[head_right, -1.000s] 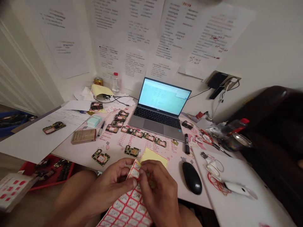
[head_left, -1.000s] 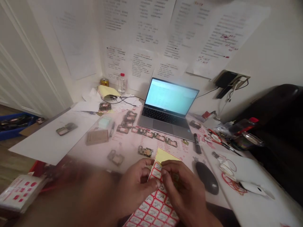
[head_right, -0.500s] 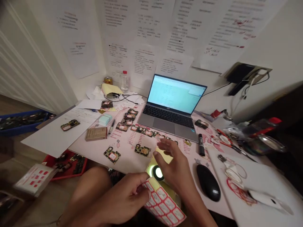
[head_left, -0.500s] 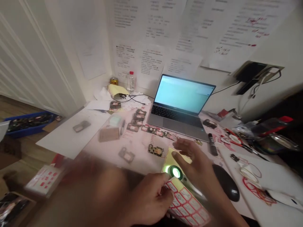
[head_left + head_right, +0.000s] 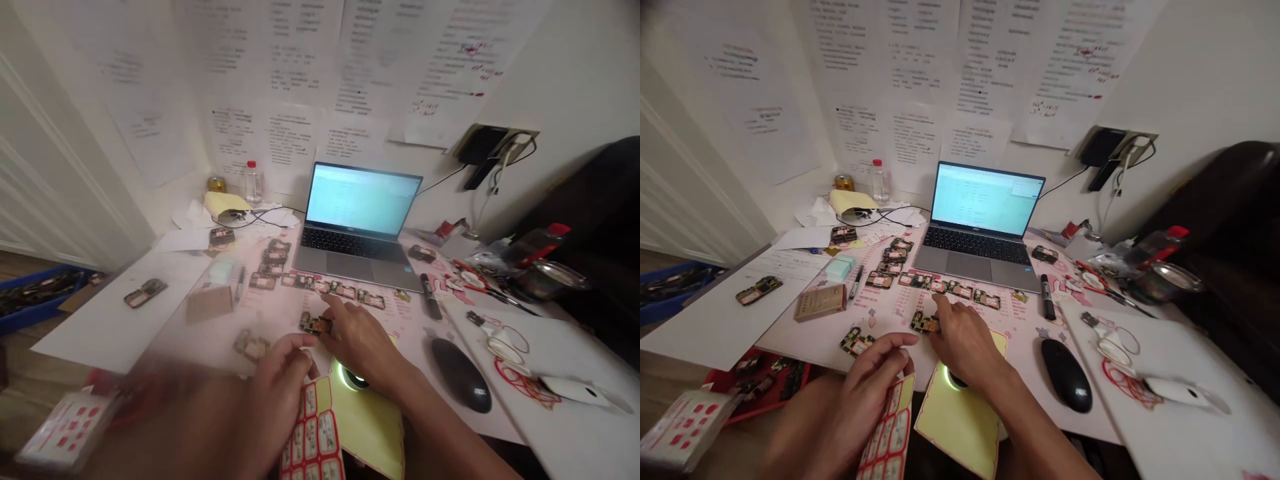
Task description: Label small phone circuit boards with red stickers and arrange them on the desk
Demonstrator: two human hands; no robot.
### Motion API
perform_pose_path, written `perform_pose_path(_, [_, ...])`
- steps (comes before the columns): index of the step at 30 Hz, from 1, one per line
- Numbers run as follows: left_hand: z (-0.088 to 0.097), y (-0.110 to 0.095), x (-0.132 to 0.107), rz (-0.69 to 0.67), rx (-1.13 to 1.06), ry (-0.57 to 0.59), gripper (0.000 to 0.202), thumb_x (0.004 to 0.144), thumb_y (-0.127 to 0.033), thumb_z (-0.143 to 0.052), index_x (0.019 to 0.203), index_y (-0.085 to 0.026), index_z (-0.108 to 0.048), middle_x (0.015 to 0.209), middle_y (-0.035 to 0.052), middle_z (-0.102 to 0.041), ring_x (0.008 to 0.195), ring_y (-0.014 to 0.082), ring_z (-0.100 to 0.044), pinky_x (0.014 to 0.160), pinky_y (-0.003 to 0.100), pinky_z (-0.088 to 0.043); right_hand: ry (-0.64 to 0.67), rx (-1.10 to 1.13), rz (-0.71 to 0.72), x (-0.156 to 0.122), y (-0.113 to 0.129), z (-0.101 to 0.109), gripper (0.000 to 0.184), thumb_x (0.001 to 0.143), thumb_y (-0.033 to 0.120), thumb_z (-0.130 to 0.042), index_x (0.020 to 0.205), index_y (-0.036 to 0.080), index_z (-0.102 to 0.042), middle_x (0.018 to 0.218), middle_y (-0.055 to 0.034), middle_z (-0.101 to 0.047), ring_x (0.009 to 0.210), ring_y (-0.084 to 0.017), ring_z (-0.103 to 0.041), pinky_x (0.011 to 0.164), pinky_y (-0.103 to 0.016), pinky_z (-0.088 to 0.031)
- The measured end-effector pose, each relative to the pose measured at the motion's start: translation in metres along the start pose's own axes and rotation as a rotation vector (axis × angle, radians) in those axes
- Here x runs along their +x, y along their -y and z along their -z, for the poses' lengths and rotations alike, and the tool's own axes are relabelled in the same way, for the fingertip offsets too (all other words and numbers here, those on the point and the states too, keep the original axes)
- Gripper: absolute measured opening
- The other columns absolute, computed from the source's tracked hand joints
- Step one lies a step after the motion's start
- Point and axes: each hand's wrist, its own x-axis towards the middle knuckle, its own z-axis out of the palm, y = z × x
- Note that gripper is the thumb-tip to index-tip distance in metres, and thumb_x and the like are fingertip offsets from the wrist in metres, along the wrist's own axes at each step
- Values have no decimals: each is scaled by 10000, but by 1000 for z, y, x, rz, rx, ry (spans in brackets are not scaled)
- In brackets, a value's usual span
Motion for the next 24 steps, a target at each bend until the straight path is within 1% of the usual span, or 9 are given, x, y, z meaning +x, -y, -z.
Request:
perform_pose_path(3, [5, -1, 6, -75, 93, -138, 447, 777, -470, -807, 1162, -246, -775, 1182, 68, -778, 1080, 311, -686, 921, 367, -492, -60, 8, 63, -14, 5, 14, 641, 963, 193, -605, 1587, 215, -462, 1233, -110, -810, 1146, -310, -747, 953, -470, -582])
perform_pose_path(5, [8, -5, 7, -53, 95, -149, 529, 753, -493, -852, 1212, -239, -779, 1270, 89, -781, 1163, 329, -692, 971, 377, -499, -124, 28, 141, -29, 9, 20, 640, 1001, 225, -616, 1605, 271, -411, 1293, -82, -794, 1209, -291, -736, 1007, -490, -600])
perform_pose_path(9, [11, -12, 7, 39, -13, 91, 564, 729, -616, -902, 1068, -171, -836, 1120, 139, -826, 1101, 369, -751, 961, 407, -554, -210, 58, 264, -56, 14, 24, 563, 1019, 225, -650, 1544, 333, -480, 1287, -67, -795, 1177, -269, -765, 957, -472, -658])
perform_pose_path(10, [11, -12, 7, 50, -36, 111, 558, 719, -627, -915, 1020, -163, -841, 1066, 140, -832, 1062, 371, -764, 938, 409, -569, -225, 80, 256, -59, 15, 25, 540, 1016, 243, -668, 1525, 334, -510, 1301, -71, -795, 1177, -266, -773, 955, -465, -666])
perform_pose_path(12, [11, -12, 7, 67, -61, 50, 521, 701, -593, -954, 986, -169, -849, 996, 122, -839, 1008, 356, -782, 907, 403, -589, -302, 175, 203, -63, 17, 27, 468, 998, 308, -721, 1448, 330, -597, 1336, -73, -797, 1208, -262, -780, 978, -451, -670])
perform_pose_path(15, [9, -11, 9, 62, -110, -40, 445, 713, -524, -978, 975, -184, -860, 947, 105, -843, 1002, 340, -791, 915, 399, -607, -407, 382, 43, -60, 21, 33, 139, 979, 400, -744, 1075, 300, -751, 1301, -69, -826, 1190, -266, -801, 970, -419, -671])
perform_pose_path(18, [5, -11, 9, 51, -158, 48, 419, 707, -513, -983, 928, -179, -859, 874, 104, -834, 957, 347, -797, 883, 410, -623, -323, 529, -105, -56, 27, 35, 272, 974, 473, -714, 794, 269, -729, 1241, -93, -845, 1094, -281, -825, 945, -437, -669])
perform_pose_path(21, [1, -13, 8, 61, -172, 87, 414, 722, -523, -975, 931, -183, -865, 885, 104, -839, 949, 345, -802, 888, 412, -631, -238, 578, -153, -55, 33, 30, 281, 953, 492, -689, 794, 270, -753, 1261, -107, -834, 1154, -302, -808, 995, -484, -646])
perform_pose_path(24, [0, -14, 6, 69, -166, 77, 423, 726, -530, -973, 949, -185, -871, 916, 109, -846, 964, 347, -805, 907, 417, -635, -255, 574, -203, -55, 36, 22, 281, 939, 497, -667, 782, 284, -763, 1250, -101, -829, 1216, -316, -783, 1049, -530, -612])
